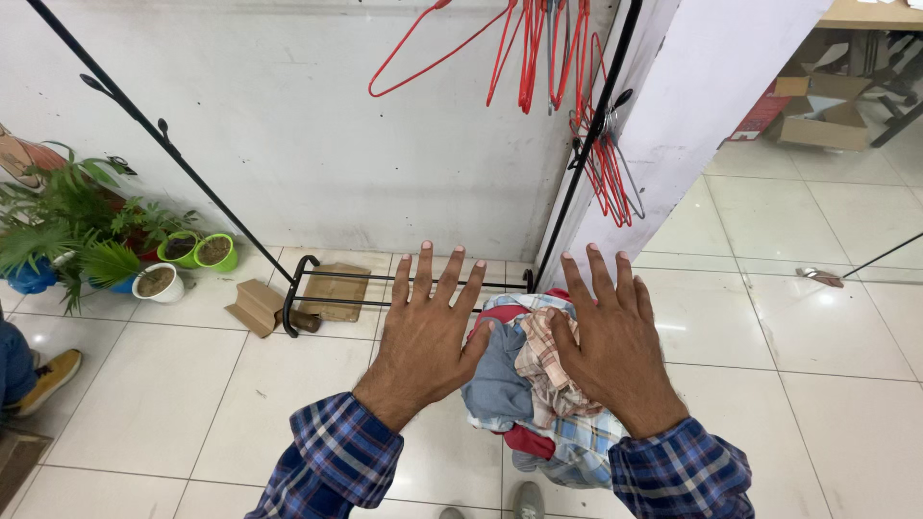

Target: The person takes a plaid shirt from a pile, places it on a red hanger, hangs it on a clothing rack, and buttons it from top to bottom. Then they take a gray shirt, place it on a hanger, hang it on the rack, and begin buttoning it.

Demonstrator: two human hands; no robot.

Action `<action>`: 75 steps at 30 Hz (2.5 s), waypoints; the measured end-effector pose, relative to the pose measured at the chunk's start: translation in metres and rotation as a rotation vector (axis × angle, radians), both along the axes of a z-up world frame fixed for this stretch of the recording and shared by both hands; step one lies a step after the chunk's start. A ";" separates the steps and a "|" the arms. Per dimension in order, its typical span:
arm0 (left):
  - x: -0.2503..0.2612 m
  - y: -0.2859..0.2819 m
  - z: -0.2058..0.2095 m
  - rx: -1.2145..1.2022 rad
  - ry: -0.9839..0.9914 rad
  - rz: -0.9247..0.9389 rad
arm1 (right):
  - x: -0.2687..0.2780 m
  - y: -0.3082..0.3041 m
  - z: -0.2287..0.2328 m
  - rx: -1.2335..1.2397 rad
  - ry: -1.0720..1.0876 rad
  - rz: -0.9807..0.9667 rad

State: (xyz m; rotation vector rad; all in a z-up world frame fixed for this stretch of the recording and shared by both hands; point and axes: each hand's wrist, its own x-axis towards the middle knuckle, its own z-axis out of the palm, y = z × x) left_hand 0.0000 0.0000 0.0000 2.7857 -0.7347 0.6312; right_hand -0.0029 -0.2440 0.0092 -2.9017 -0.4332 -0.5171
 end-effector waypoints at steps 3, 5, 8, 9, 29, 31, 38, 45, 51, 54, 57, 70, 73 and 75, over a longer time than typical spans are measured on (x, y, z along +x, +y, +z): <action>-0.004 -0.001 0.003 -0.020 0.003 0.001 | -0.004 0.001 0.003 0.004 -0.002 0.009; -0.005 -0.002 0.005 -0.022 -0.006 -0.002 | -0.004 0.001 0.005 0.002 0.001 0.010; -0.005 -0.003 0.006 -0.020 -0.013 -0.003 | -0.006 0.001 0.007 0.010 0.003 0.014; -0.006 -0.003 0.006 -0.018 -0.014 -0.001 | -0.006 0.000 0.007 0.014 0.004 0.016; -0.008 -0.008 0.008 -0.016 -0.014 0.000 | -0.008 -0.005 0.005 0.015 -0.002 0.003; -0.008 -0.011 0.007 -0.019 -0.020 -0.004 | -0.009 -0.007 0.006 0.011 0.009 -0.005; -0.006 -0.008 0.008 -0.024 -0.009 -0.011 | -0.007 -0.006 0.008 0.024 0.020 -0.011; -0.003 -0.006 0.007 -0.009 -0.014 -0.020 | -0.006 -0.003 0.010 0.016 0.016 -0.026; 0.000 0.001 0.005 -0.022 -0.003 -0.022 | -0.005 0.003 0.010 0.018 0.005 -0.021; 0.001 0.005 0.004 -0.029 -0.030 -0.029 | -0.005 0.007 0.011 0.016 0.003 -0.028; 0.002 0.008 0.003 -0.038 -0.005 -0.030 | -0.004 0.011 0.012 0.010 -0.002 -0.027; 0.014 0.011 -0.016 -0.714 0.178 0.034 | 0.054 -0.035 -0.095 0.349 0.305 -0.160; 0.020 0.013 -0.048 -1.023 0.548 0.094 | 0.095 -0.064 -0.191 0.600 0.525 -0.257; 0.022 0.014 -0.075 -1.170 0.702 0.085 | 0.114 -0.079 -0.264 0.599 0.531 -0.286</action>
